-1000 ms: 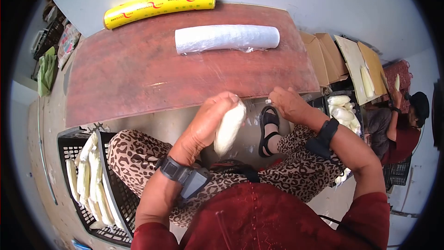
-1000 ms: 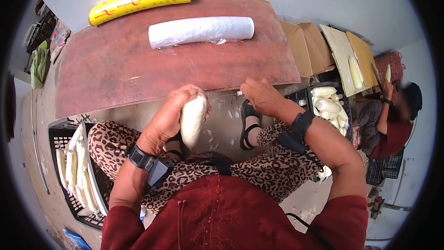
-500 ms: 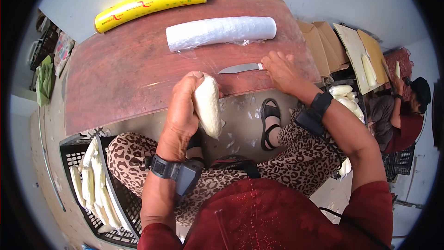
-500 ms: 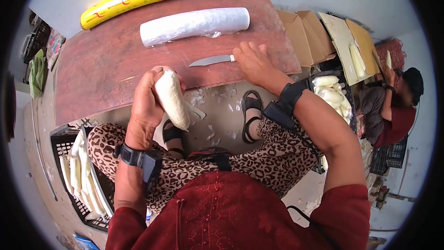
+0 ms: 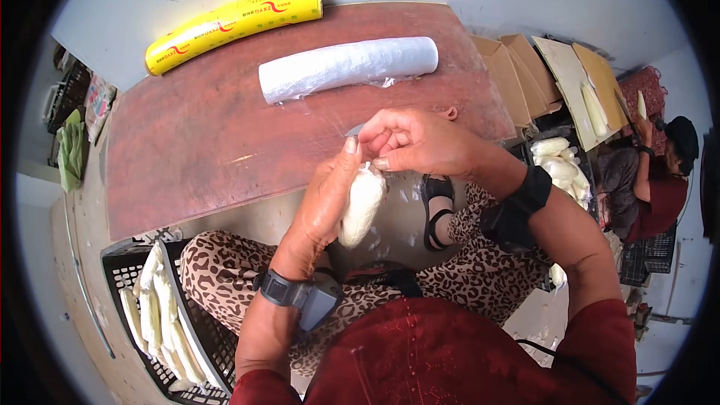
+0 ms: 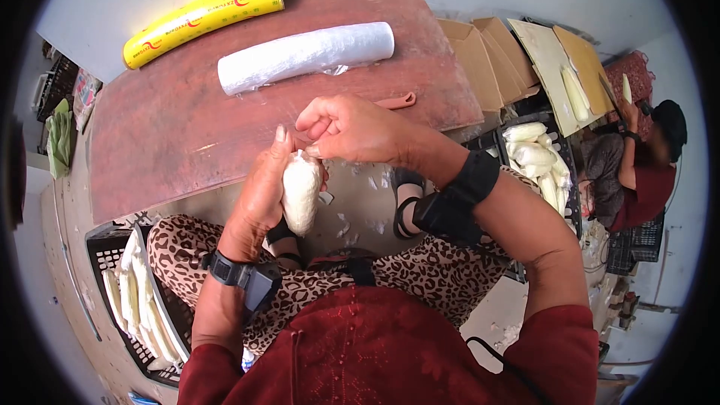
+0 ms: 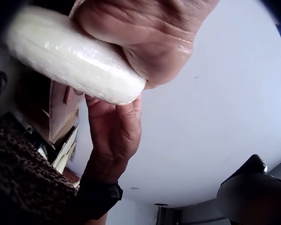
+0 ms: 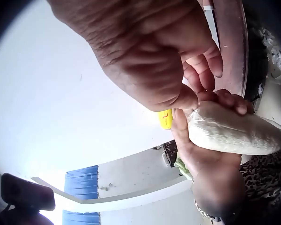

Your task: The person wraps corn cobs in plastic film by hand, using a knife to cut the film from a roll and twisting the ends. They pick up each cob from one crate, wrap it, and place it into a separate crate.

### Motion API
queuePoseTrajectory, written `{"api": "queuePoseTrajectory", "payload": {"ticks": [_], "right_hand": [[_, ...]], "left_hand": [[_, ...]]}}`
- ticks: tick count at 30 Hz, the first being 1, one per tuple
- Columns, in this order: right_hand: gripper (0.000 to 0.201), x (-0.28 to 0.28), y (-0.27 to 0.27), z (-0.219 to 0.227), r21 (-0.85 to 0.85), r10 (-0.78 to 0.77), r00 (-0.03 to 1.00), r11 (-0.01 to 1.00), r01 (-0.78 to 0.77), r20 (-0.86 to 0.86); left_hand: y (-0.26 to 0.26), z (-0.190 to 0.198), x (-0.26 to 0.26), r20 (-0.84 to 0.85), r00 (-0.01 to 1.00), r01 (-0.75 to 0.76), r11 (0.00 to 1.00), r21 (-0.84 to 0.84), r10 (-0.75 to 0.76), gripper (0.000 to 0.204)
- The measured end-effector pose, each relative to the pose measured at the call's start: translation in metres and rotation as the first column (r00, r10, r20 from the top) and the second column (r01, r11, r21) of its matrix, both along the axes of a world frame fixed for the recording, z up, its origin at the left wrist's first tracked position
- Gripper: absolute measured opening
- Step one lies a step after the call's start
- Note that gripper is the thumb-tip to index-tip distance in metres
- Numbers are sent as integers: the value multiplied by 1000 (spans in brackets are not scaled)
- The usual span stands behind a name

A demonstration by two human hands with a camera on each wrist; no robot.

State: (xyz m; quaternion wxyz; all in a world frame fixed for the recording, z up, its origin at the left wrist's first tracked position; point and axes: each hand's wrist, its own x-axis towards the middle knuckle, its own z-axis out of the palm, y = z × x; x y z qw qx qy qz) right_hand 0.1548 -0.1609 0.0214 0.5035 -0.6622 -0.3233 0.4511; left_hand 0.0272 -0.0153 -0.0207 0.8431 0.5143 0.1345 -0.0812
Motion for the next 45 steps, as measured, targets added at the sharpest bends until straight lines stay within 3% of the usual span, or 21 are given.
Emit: {"api": "queuePoseTrajectory", "payload": {"ticks": [3, 9, 12, 15, 18, 21, 24, 27, 31, 34, 36, 39, 42, 45], "right_hand": [[40, 0, -1, 14, 30, -16, 1000, 999, 16, 7], [21, -5, 4, 6, 81, 73, 992, 993, -82, 104], [8, -7, 3, 14, -72, 146, 981, 988, -137, 131], [3, -11, 4, 11, -80, 115, 975, 992, -101, 192], [7, -8, 5, 9, -113, 107, 983, 989, -91, 148], [11, -9, 6, 15, -216, -9, 996, 976, -11, -91], [14, -4, 3, 4, -181, -65, 953, 983, 11, -296], [18, -7, 4, -6, -124, -137, 931, 987, 100, -339], [19, -15, 10, -8, -28, -163, 962, 987, 161, -220], [21, -17, 12, -1, 32, -186, 965, 980, 195, -183], [26, -17, 12, 5, 39, -235, 954, 968, 246, -188], [34, -16, 10, 12, 3, -137, 966, 990, 141, -218], [42, -18, 9, 1, -43, -22, 992, 999, 16, -126], [53, -25, 8, -5, -64, 128, 984, 988, -137, -126]], "left_hand": [[1, -6, 1, -40, 999, 16, 999, 28, -15, 76], [-1, -4, 1, -36, 999, 11, 1000, 28, -10, 76], [-3, -1, 1, -19, 1000, 19, 999, 43, -18, 76], [-3, -5, 2, -19, 999, 31, 998, 46, -30, 76], [-1, -7, 0, -27, 998, 65, 993, 97, -62, 73], [-6, -2, -1, 191, 981, -77, 939, 334, 13, 57], [-3, -7, -2, 230, 973, -99, 895, 434, -4, 45], [-6, -7, -1, 180, 983, -98, 948, 303, 44, 38], [-3, -5, 0, 88, 990, -116, 993, 37, 112, 33], [-1, 5, 3, 65, 986, -148, 985, -91, 154, 42], [5, -1, 6, -6, 975, -211, 918, -336, 221, 36], [20, 1, 5, -46, 963, -241, 772, -588, 265, 33], [27, 5, 2, -125, 927, -344, 670, -658, 353, 29], [31, 3, 1, -150, 910, -382, 647, -660, 386, 28]]}}
